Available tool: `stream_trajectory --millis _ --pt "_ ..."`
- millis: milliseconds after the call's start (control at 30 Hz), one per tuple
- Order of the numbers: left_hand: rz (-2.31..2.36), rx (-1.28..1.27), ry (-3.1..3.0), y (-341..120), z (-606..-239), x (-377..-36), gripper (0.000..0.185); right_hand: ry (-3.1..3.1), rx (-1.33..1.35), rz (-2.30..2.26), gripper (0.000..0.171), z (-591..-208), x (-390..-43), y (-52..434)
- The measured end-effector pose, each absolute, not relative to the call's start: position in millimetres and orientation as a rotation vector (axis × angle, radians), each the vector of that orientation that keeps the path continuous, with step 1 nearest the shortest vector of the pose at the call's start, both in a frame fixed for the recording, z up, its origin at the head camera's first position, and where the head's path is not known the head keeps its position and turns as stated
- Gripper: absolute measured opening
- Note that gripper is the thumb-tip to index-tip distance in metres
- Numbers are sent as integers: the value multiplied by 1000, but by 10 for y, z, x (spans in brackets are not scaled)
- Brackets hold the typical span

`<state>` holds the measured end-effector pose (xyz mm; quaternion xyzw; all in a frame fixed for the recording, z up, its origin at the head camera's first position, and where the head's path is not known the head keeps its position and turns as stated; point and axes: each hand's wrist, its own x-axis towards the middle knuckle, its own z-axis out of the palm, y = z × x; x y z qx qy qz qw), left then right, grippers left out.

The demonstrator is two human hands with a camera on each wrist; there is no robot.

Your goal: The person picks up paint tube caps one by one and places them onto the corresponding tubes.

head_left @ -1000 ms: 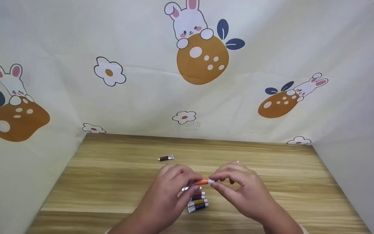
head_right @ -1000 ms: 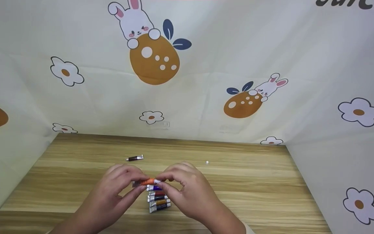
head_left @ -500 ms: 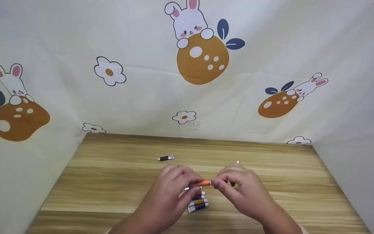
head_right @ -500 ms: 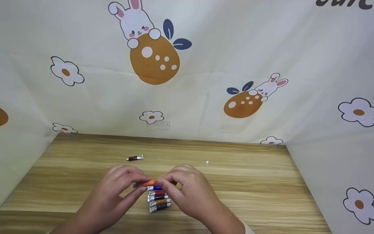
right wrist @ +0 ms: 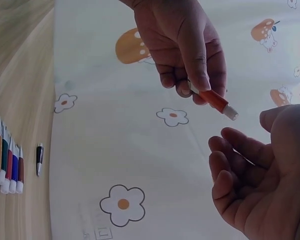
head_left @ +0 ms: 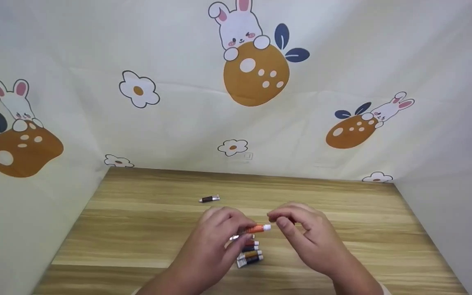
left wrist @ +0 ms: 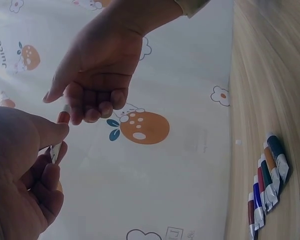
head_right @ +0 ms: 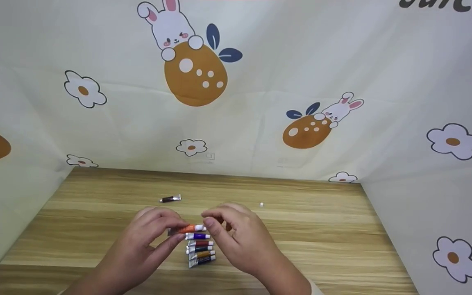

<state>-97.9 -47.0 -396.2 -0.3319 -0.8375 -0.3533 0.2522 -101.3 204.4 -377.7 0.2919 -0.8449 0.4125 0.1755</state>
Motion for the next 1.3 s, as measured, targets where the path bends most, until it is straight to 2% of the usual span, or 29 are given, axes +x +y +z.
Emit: stream_trajectory --millis 167,367,733,1100,1300 --pt "-943 -898 -2259 -469 -3962 -991 18 -2187 1029 1153 43 -3786 -1038 2038" --pt "-938 -906 -2216 -472 -3971 -1006 19 -2026 1209 1145 43 -3817 -1100 2036" --pt "-946 -899 -2240 -473 -3964 -988 21 -2171 1091 1048 38 -3830 -1076 2032" --pt "-963 -913 -2259 -459 -3986 -993 21 -2321 976 1014 16 -3840 -1077 2021" --pt "-972 -905 -2241 -450 -4020 -1020 20 -2327 981 877 16 -3854 -1092 2009"
